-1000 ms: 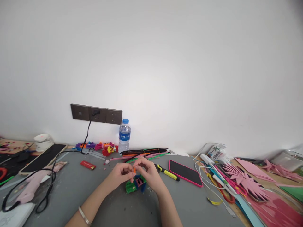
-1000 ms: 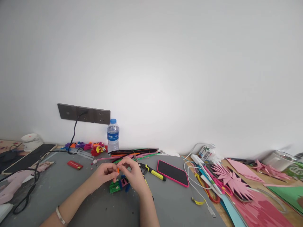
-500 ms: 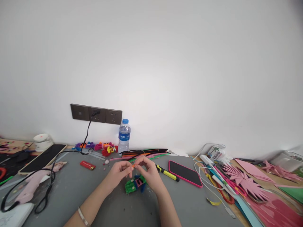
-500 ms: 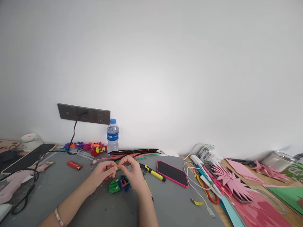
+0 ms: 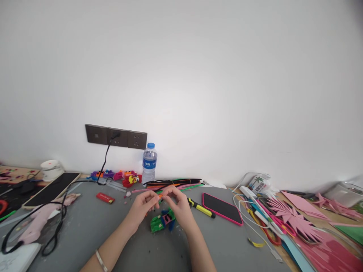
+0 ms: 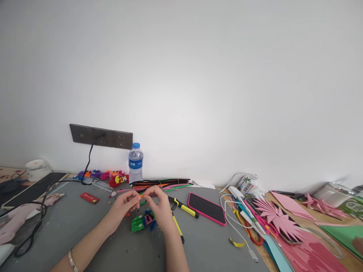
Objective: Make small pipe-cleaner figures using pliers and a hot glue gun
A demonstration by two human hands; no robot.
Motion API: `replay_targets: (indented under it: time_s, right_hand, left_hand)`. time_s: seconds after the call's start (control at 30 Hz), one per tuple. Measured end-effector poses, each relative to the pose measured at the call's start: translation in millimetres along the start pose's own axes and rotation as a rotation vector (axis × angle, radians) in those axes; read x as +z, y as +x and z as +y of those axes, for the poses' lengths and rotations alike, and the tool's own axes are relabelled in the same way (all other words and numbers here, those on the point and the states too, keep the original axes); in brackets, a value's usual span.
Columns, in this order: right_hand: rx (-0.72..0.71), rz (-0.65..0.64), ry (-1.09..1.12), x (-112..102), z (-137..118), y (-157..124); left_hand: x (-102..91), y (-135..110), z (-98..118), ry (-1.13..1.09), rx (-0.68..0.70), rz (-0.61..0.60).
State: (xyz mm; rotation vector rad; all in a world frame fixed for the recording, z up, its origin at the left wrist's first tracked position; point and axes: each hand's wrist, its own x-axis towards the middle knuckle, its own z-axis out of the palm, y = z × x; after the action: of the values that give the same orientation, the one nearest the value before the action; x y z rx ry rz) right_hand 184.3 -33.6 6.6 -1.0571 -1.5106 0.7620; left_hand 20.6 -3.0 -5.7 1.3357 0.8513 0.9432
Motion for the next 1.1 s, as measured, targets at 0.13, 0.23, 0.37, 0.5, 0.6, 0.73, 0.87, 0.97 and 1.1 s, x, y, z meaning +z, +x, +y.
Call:
replay_targets:
  time_s: [0.13,0.23,0.37,0.5,0.6,0.73,0.87,0.97,1.1]
  right_hand:
    - [0.024,-0.062,0.026,-6.3,1.2,-0.6]
    - [0.016,-0.084,0.024,-8.1,0.2,-0.4]
    - [0.011,-0.081,0.028,-9.4,-0.9,0.4]
    - [0.009,-0.082,0.028,-10.2,-2.8,0.8]
    - [0.010,-0.089,0.019,-9.6,-4.1,0.7]
    - [0.006,-0.074,-0.009,-8.3,-3.8,0.2]
    - [0.000,-0.059,-0.037,-8.1,-1.9,0.1]
    - [-0.017,-0.049,-0.052,-7.1,-0.6,0.4]
    - [-0.064,-0.013,-0.057,-0.9,-1.5,0.8]
  left_hand:
    - [-1.5,2.0,-0.8,0.009,-0.012,-0.038]
    - [-1.6,2.0,0.0,0.018,-0.026,-0.074]
    - [-0.4,0.0,3.2,0.034,-0.048,-0.131]
    - [0.1,-1.6,4.3,0.039,-0.067,-0.148]
    - [0.1,-1.5,2.0,0.041,-0.071,-0.159]
    - [1.1,-0.1,0.6,0.018,-0.089,-0.142]
    - [3.2,-0.3,4.0,-0.027,-0.118,-0.108]
    - [5.1,-2.3,7.1,-0.046,-0.124,-0.058]
    - [7.4,-5.3,9.7,-0.066,-0.087,0.029]
